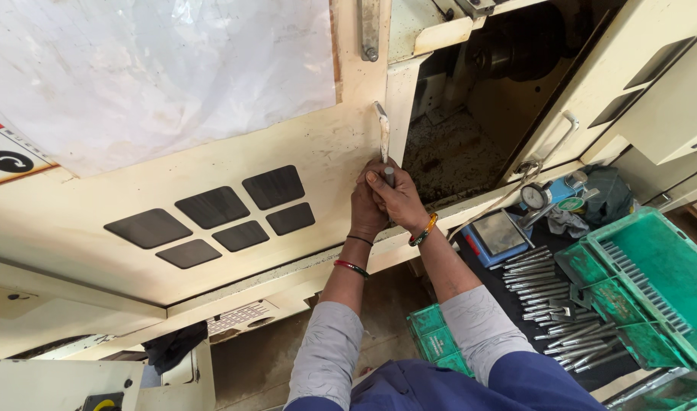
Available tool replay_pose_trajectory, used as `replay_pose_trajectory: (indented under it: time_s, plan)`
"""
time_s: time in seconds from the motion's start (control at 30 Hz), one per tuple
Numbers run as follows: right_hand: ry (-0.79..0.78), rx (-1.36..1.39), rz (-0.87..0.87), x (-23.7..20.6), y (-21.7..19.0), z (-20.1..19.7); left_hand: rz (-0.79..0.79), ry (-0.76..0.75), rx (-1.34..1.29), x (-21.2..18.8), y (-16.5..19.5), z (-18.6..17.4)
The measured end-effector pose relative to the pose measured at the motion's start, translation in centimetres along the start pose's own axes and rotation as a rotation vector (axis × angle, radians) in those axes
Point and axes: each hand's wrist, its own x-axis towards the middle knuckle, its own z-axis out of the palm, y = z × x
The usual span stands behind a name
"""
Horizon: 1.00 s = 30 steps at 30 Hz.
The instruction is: The person opens a CNC lathe door, removes a metal rod, and measures it with a dial caliper. They place the rod in a green bin, wipe the caliper with a yellow cloth, and repeat the process with additional rods.
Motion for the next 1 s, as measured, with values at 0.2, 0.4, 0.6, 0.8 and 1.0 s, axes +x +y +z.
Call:
replay_pose_trajectory:
  time_s: [0.2, 0.4, 0.6, 0.8, 1.0]
  plan:
    - [0.006, -0.018, -0.001, -0.01, -0.16, -0.03, -0.012, -0.001, -0.032, 0.13, 0.4, -0.17]
    - [0.006, 0.003, -0.001, -0.21, -0.24, 0.12, -0.031, -0.01, -0.016, 0.04, 0.81, -0.33]
    - [0.004, -0.009, -0.004, -0.32, -0.34, 0.16, -0.018, -0.014, -0.021, -0.2, 0.44, -0.1]
    - [0.012, -0.02, -0.006, -0.23, -0.15, 0.13, -0.013, -0.001, 0.0, -0.19, 0.27, -0.04]
    - [0.012, -0.025, -0.004, -0.26, 0.04, 0.14, -0.06, -0.024, -0.008, -0.19, 0.49, -0.2]
